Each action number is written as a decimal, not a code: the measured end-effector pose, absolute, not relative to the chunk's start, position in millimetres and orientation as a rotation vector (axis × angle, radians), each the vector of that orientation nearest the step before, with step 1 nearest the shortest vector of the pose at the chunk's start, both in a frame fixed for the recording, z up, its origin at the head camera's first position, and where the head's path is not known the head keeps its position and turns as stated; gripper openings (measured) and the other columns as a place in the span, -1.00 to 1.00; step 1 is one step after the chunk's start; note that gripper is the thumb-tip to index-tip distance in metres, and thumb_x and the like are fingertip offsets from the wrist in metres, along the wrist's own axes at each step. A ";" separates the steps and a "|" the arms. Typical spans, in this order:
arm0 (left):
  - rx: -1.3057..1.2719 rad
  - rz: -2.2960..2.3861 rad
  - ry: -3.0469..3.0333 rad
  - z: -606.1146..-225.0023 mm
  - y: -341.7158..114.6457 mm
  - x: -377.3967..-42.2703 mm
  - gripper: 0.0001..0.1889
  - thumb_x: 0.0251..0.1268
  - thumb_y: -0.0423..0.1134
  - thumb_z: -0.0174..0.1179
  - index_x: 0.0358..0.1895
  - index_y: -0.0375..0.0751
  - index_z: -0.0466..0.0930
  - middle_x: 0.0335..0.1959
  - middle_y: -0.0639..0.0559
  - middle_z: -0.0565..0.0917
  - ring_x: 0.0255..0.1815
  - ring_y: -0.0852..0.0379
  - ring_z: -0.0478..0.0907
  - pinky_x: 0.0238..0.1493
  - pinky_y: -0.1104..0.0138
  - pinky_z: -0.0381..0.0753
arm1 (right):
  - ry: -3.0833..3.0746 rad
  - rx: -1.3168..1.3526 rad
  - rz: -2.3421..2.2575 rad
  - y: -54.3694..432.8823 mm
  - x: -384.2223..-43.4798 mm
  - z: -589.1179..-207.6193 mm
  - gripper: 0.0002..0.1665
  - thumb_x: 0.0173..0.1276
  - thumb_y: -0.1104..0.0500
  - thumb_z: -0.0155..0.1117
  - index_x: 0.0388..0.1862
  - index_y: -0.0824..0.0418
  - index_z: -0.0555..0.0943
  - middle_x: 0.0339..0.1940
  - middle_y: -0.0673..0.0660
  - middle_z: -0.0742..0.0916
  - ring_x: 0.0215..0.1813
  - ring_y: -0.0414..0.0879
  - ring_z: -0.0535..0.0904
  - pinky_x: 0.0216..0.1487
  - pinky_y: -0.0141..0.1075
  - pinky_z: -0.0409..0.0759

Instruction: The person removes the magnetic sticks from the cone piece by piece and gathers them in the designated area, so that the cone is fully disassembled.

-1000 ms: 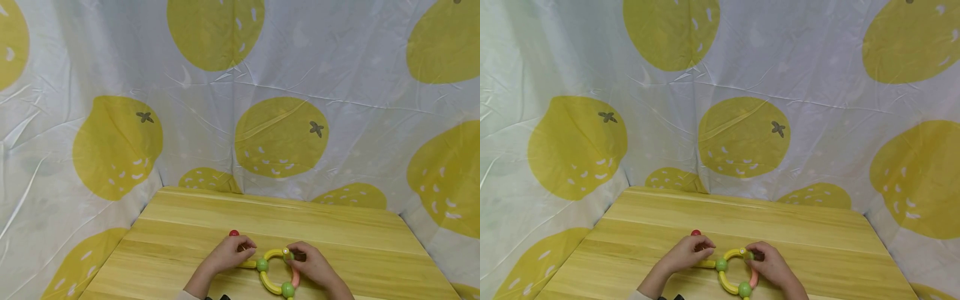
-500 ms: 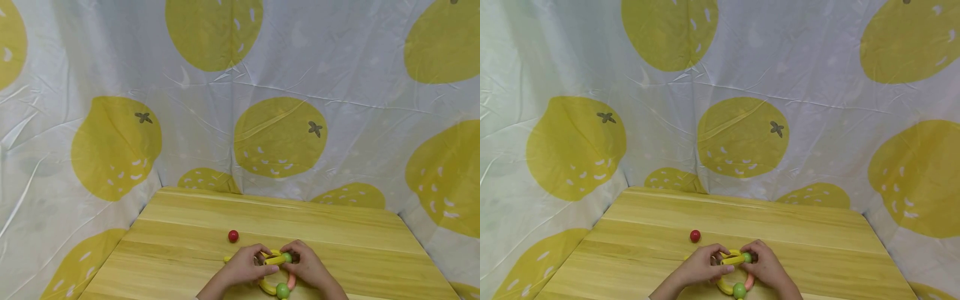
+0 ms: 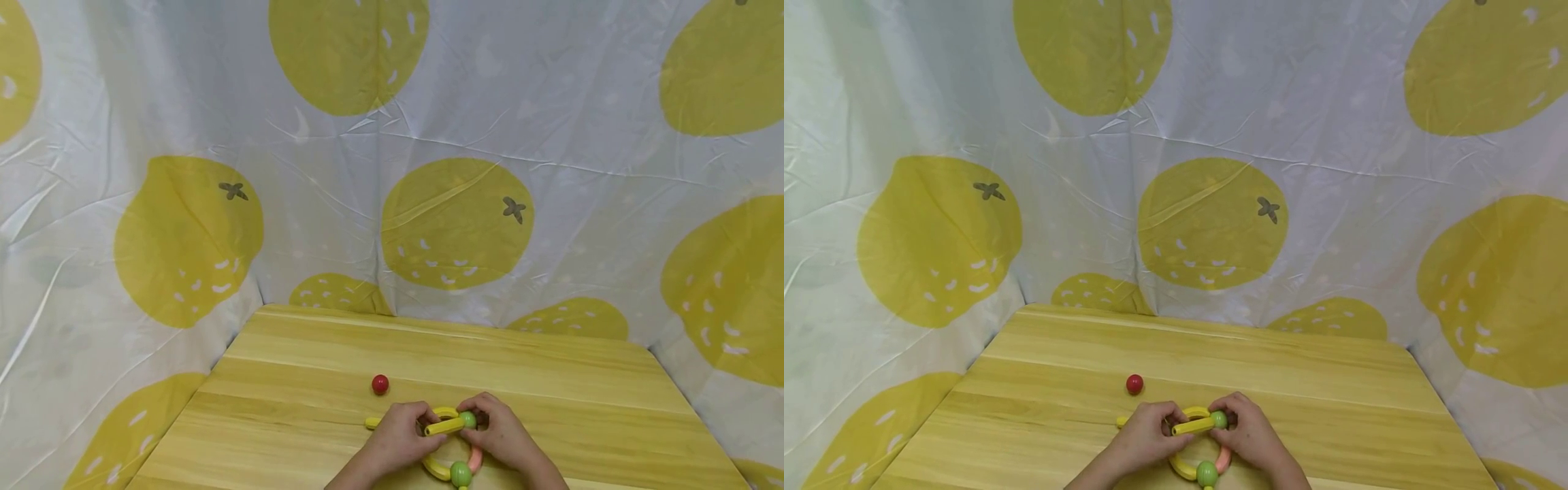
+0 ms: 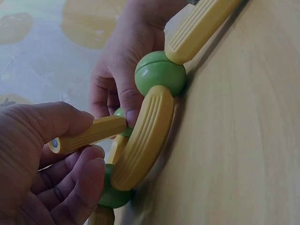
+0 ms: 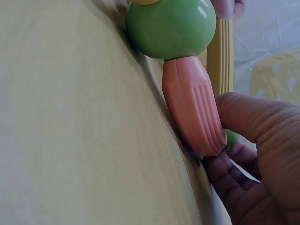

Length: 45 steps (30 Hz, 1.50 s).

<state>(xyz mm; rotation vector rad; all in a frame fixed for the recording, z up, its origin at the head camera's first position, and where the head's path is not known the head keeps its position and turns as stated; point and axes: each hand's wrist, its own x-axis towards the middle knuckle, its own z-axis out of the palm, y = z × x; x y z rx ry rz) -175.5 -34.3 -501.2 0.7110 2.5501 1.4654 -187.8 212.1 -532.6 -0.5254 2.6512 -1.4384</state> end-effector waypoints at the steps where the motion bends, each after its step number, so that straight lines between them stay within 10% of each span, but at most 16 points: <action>1: 0.700 1.469 2.546 -501.6 -35.1 -175.5 -0.81 0.18 -0.11 0.49 -0.25 -0.08 0.72 -0.44 0.27 0.65 -0.57 0.45 0.42 -0.56 0.52 0.48 | 2.650 -0.522 -1.440 211.9 -187.9 -532.2 -0.62 0.25 0.08 0.55 0.02 0.04 0.67 -0.07 0.04 0.66 -0.09 -0.27 0.61 -0.04 -0.42 0.63; 23: 0.614 1.630 2.326 -506.7 -44.7 -179.7 -0.80 0.21 -0.19 0.43 -0.19 -0.23 0.74 -0.63 0.23 0.54 -0.70 0.38 0.41 -0.67 0.55 0.41 | 2.618 -0.517 -1.481 212.9 -187.1 -533.0 -0.63 0.25 0.28 0.48 0.04 0.07 0.67 -0.02 0.06 0.66 -0.04 -0.25 0.62 0.02 -0.44 0.60; 45: 0.388 1.649 2.313 -486.7 -140.6 -213.6 -0.66 0.23 -0.12 0.47 -0.10 -0.27 0.64 -0.34 0.00 0.54 -0.51 0.14 0.47 -0.58 0.37 0.46 | 2.647 -0.461 -1.442 232.0 -188.4 -528.1 -0.62 0.27 0.11 0.52 0.05 0.09 0.66 0.00 0.06 0.68 -0.04 -0.31 0.63 0.00 -0.43 0.61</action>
